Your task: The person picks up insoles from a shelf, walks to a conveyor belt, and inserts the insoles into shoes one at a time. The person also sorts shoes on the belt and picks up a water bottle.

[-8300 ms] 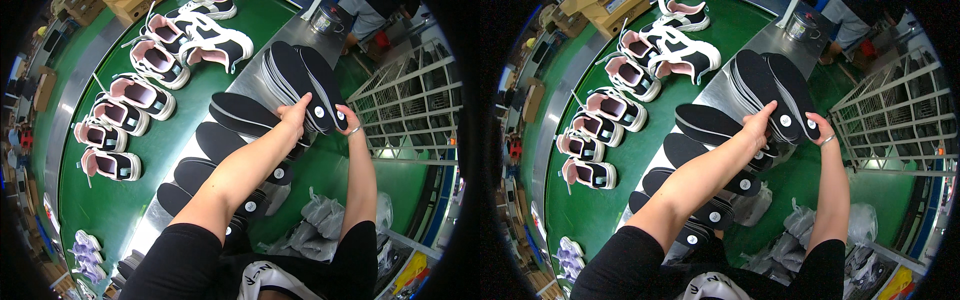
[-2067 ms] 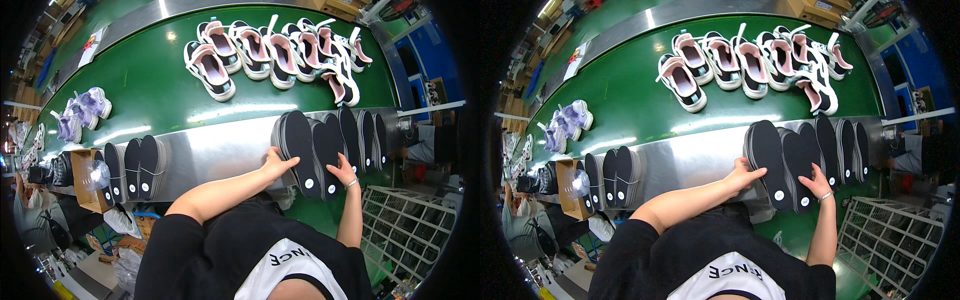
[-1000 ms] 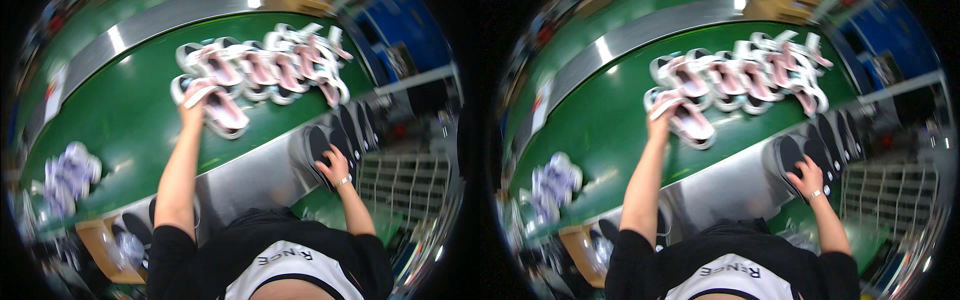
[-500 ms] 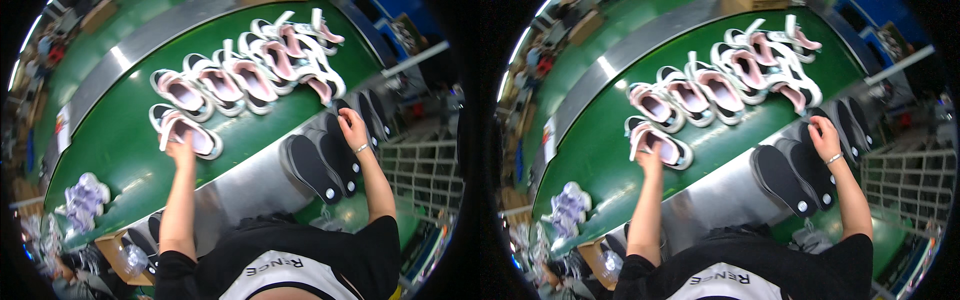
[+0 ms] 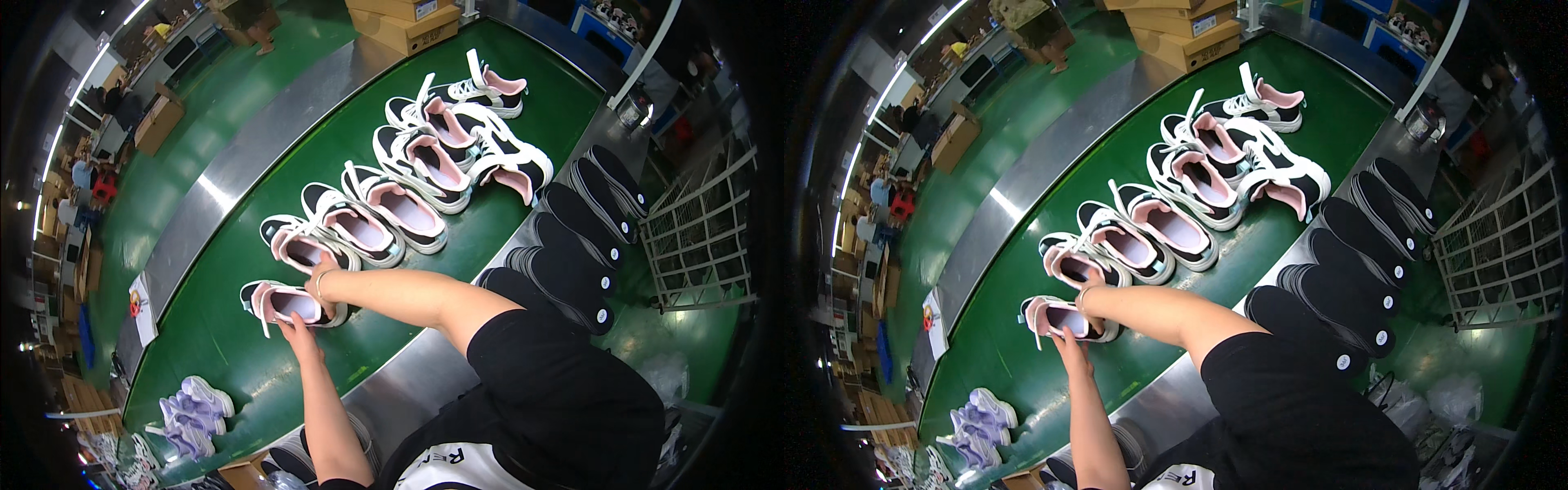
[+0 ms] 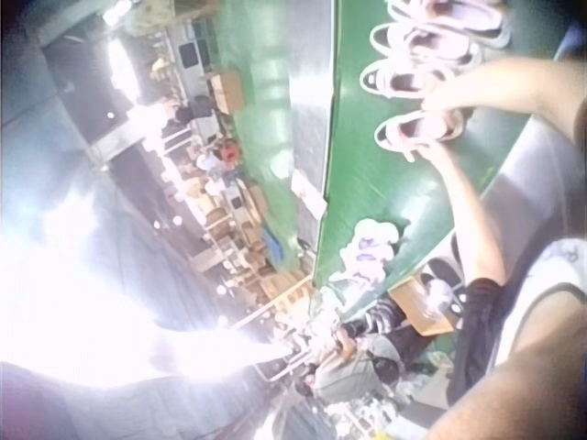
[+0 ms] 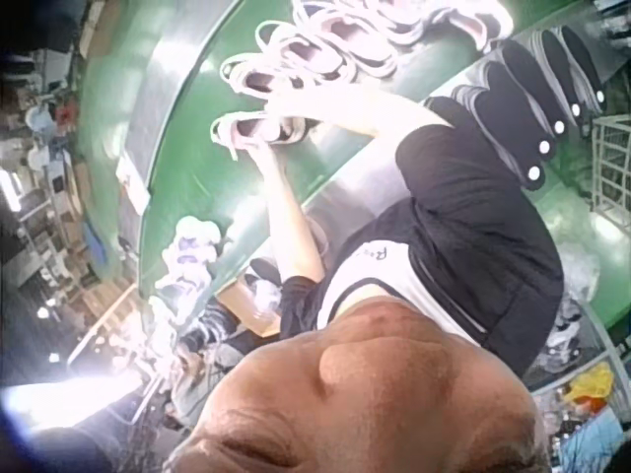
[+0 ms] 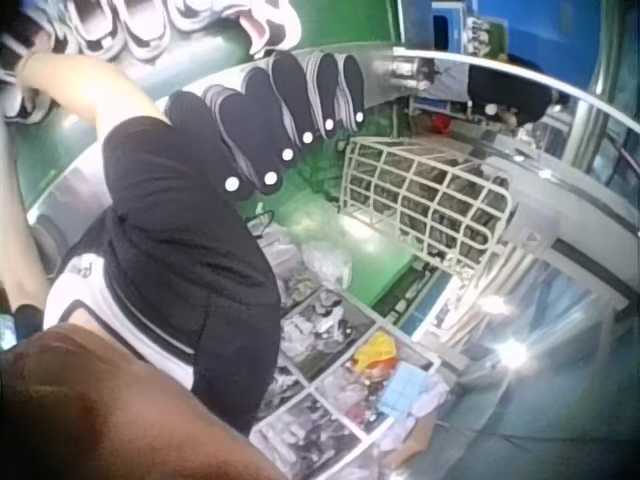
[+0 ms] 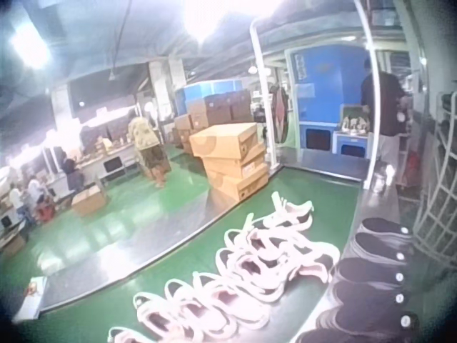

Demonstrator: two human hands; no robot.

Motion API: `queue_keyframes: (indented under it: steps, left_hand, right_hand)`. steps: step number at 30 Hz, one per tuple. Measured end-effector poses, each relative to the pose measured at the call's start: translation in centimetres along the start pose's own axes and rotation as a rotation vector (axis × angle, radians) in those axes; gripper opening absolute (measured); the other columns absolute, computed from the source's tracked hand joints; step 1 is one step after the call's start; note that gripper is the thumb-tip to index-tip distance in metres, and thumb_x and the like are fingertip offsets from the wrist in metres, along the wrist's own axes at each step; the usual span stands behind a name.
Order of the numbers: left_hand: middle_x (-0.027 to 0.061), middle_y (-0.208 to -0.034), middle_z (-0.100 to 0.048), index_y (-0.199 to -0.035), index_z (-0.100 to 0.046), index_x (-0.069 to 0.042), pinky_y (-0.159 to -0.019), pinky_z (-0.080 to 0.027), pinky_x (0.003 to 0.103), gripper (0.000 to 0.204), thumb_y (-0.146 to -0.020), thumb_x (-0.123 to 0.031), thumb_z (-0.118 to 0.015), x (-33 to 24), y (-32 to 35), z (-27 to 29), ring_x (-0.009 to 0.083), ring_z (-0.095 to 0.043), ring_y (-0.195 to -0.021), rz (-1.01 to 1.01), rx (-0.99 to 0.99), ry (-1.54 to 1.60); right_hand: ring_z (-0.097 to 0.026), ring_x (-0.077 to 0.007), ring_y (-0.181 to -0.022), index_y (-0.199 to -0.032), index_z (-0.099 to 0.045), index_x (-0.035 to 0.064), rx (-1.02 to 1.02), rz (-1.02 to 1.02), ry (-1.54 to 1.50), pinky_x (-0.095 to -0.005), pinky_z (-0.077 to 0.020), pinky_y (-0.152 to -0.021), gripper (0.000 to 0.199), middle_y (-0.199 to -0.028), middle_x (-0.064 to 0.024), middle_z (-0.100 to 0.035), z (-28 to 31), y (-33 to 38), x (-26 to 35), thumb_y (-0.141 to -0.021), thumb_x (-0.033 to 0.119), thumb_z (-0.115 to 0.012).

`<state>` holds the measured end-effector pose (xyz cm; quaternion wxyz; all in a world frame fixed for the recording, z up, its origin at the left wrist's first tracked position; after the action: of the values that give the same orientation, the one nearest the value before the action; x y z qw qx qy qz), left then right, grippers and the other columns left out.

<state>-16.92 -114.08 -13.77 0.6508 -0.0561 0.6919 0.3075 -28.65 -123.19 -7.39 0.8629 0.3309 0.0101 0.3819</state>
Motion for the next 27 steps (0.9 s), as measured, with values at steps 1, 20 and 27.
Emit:
queue_keyframes:
  steps: [1, 20, 27]
  left_hand:
    - [0.0097, -0.13, -0.023, -0.133, -0.011, -0.01, -0.086, -0.039, 0.035, 0.059, -0.086, -0.02, -0.044, 0.9, -0.4, 0.3, 0.0224, -0.039, -0.109, -0.061, 0.017, -0.011]
    - [0.009, -0.119, -0.037, -0.122, -0.029, -0.006, -0.086, -0.032, 0.041, 0.058, -0.081, -0.044, -0.042, 1.7, 2.2, 5.3, 0.021, -0.036, -0.109, 0.117, -0.394, 0.525]
    - [0.0101, -0.12, -0.04, -0.12, -0.033, -0.01, -0.08, -0.035, 0.039, 0.057, -0.077, -0.042, -0.052, -2.9, 5.1, -6.2, 0.0223, -0.04, -0.108, 0.106, 0.158, 0.106]
  right_hand:
    - [-0.044, -0.0308, -0.108, -0.112, -0.047, 0.0083, 0.028, 0.031, 0.065, -0.0435, -0.0267, -0.088, 0.072, -0.113, -0.019, -0.048, 0.0, -0.5, 0.6, -0.054, 0.046, -0.069]
    - [-0.059, -0.0231, -0.075, -0.088, -0.061, 0.0087, -0.522, 0.25, -0.624, -0.0325, -0.0448, -0.068, 0.035, -0.077, -0.0124, -0.061, 7.6, 10.0, 1.0, -0.062, 0.032, -0.066]
    - [-0.057, -0.0136, -0.07, -0.09, -0.059, 0.001, -0.944, 0.565, -0.754, -0.0264, -0.0444, -0.064, 0.036, -0.077, -0.0096, -0.061, 12.7, 27.9, -7.3, -0.067, 0.026, -0.067]
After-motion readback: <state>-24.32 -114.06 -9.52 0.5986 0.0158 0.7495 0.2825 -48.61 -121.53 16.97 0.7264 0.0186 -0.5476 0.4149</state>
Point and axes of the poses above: each hand's wrist, its own y-axis away from the middle knuckle, its own z-axis out of the back of the hand, x = y × z, the point moved 5 cm from there along -y, towards the middle knuckle
